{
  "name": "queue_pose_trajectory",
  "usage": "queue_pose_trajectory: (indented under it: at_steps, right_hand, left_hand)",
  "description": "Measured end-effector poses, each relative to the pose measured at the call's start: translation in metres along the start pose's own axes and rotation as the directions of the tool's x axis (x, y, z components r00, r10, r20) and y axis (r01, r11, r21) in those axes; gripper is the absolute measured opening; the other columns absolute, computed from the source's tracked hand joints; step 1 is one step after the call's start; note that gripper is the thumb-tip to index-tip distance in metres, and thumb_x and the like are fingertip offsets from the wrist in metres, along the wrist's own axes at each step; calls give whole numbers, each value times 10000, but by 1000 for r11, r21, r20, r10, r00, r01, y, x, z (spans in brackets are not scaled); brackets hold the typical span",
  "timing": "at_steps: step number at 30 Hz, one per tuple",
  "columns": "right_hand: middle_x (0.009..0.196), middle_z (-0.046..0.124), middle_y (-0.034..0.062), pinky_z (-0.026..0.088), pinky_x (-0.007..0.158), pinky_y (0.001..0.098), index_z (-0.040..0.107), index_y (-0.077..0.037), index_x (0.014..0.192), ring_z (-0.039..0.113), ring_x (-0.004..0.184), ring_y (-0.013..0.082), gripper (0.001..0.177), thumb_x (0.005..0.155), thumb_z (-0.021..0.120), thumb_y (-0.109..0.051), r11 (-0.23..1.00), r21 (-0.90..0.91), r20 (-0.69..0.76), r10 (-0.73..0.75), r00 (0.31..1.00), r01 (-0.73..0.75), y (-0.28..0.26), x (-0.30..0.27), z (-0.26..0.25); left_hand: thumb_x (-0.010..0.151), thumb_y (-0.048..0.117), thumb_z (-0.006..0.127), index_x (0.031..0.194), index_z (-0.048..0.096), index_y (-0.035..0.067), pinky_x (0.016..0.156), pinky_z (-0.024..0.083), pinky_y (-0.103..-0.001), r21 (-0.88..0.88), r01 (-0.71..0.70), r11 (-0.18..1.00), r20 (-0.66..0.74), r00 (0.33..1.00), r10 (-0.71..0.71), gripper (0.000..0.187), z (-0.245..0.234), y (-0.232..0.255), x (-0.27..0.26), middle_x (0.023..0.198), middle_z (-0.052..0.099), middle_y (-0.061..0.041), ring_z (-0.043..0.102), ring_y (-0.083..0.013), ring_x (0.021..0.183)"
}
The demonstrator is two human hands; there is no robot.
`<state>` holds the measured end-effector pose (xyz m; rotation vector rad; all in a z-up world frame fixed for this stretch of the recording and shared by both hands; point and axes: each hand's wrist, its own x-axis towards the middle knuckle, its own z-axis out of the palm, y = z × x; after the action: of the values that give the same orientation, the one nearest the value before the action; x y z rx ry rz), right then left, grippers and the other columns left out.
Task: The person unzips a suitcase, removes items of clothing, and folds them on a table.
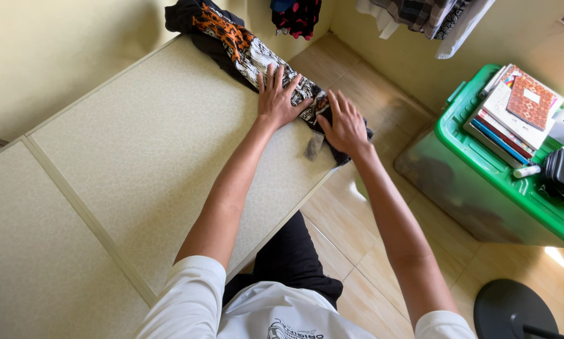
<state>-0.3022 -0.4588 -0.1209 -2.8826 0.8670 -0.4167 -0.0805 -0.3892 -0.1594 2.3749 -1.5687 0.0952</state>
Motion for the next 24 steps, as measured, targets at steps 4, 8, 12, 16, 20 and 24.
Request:
queue_pose_trajectory:
  at_steps: [4, 8, 12, 16, 20, 24]
  right_hand:
    - [1616, 364, 191, 389, 1156, 539, 243, -71, 1623, 375, 1467, 387, 781, 1037, 465, -537, 987, 127, 70, 91, 993, -100, 1, -13, 16]
    - [1617, 352, 212, 334, 1174, 546, 228, -50, 1618, 353, 1480, 405, 781, 1049, 447, -537, 988, 127, 62, 82, 995, -89, -1, -14, 13]
    - [1633, 295, 205, 213, 1162, 638, 220, -76, 1610, 277, 1493, 403, 803, 1027, 451, -576, 993, 43, 57, 109, 992, -112, -3, -10, 8]
    - [1655, 266, 216, 212, 1192, 630, 231, -73, 1616, 257, 1526, 403, 806, 1035, 446, -589, 986, 118, 23, 116, 993, -118, 9, -12, -1]
    - [1613, 343, 240, 276, 1190, 577, 290, -38, 1603, 333, 1481, 413, 729, 1075, 467, -507, 977, 209, -113, 61, 992, -37, 16, -18, -17]
    - [1476, 506, 206, 368, 1139, 534, 478, -20, 1484, 461, 1380, 387, 556, 1053, 620, -343, 966, 216, -275, -82, 958, 145, -3, -31, -36]
  left_hand:
    - [880, 921, 208, 1615, 328, 321, 1247, -11, -630, 26, -12, 1000, -5, 1000, 12, 956, 10, -4, -3, 1719, 163, -165, 14, -394, 1575]
    - [878, 918, 210, 1661, 162, 292, 1260, -13, -618, 91, 16, 996, 33, 999, -19, 1004, 20, -6, 3, 1735, 92, -156, 7, -393, 1585]
    - [900, 916, 239, 1669, 50, 220, 1254, -18, -608, 114, 42, 993, 48, 998, -48, 1054, 23, -7, 7, 1735, 30, -185, -7, -398, 1587]
    - [958, 871, 250, 1677, 48, 206, 1276, -13, -606, 66, 38, 997, 9, 999, -39, 1000, 21, -3, -4, 1755, 43, -167, -2, -385, 1603]
    - [991, 805, 257, 1668, 105, 170, 1276, 10, -591, 62, -32, 998, -48, 998, 35, 940, 8, -1, -21, 1737, 85, -179, 6, -380, 1586]
    - [1008, 666, 399, 1604, 288, 87, 1261, 35, -605, 81, -87, 993, -69, 993, 93, 838, -11, -2, -43, 1691, 187, -183, 51, -369, 1574]
